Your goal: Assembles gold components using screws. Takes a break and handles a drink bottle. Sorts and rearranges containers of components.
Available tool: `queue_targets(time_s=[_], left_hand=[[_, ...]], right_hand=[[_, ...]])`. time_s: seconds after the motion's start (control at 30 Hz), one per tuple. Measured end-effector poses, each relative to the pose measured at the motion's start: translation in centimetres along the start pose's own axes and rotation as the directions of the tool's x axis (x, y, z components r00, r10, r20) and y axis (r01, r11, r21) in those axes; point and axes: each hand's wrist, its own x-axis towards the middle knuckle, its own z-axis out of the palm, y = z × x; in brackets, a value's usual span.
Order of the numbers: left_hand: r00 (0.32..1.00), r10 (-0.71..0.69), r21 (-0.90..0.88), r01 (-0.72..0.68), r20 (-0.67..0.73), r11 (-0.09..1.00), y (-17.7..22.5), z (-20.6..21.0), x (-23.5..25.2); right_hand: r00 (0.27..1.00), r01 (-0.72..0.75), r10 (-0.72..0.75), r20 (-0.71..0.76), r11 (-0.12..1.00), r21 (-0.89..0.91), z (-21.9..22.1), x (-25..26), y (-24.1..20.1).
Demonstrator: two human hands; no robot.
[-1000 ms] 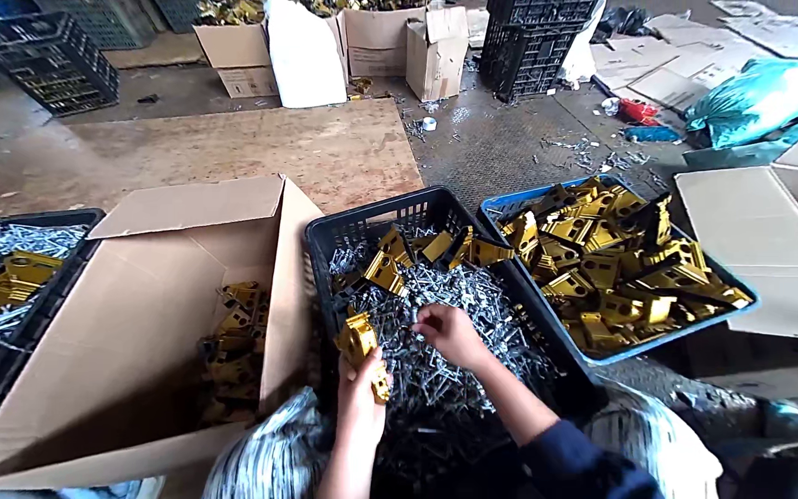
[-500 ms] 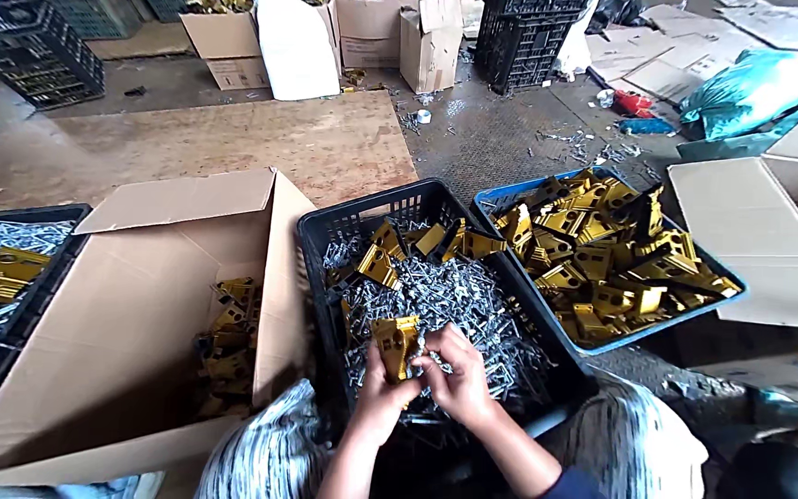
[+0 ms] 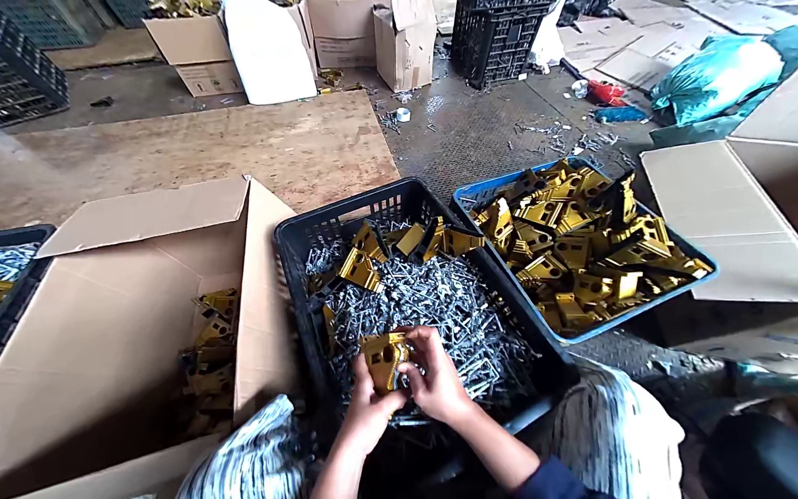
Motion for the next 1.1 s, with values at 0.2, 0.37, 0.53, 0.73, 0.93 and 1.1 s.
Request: queue_targets(time_s=[0.2,0.37,0.53,0.73,0.93,1.1], left_hand=[[0.98,0.116,0.013,-0.115,-0.164,0.993,-1.0,0.8,0.1],[0.969,-0.093,-0.361,0.005,-0.229,0.932,1.7,0.5,0.5],[0.94,-0.076,-0.358,-0.051,-0.331,0.932,2.6,0.7,0.8],[0.856,0.364,0.177,-0.32,-0.367,0.931,2.4,-0.5,-0.2],[0.872,0.456,0.426,-0.349,-0.179,0.835,2.3,-0.6,-0.8],[0.971,0.236,0.153,-0.227,-0.043,0.962,2.5,0.8,-1.3]], right_hand=[[0.962,-0.24,0.272,0.012,0.869,-0.433,-5.5,1.7,0.0],[0.778,-0.327,0.618,-0.116,0.241,-0.914,-9.6,2.1,1.3],[0.964,-0.185,0.263,-0.043,0.542,-0.82,-9.1,1.8,0.3],[0.968,-0.046,0.214,0.135,0.672,-0.739,-9.7,2.2,-3.4],[1.0,-0.008,0.009,0.01,0.993,-0.115,-8.7,1.6,-4.7],[0.987,0.149,-0.157,-0.037,0.976,-0.159,-6.6,0.8,-2.4]])
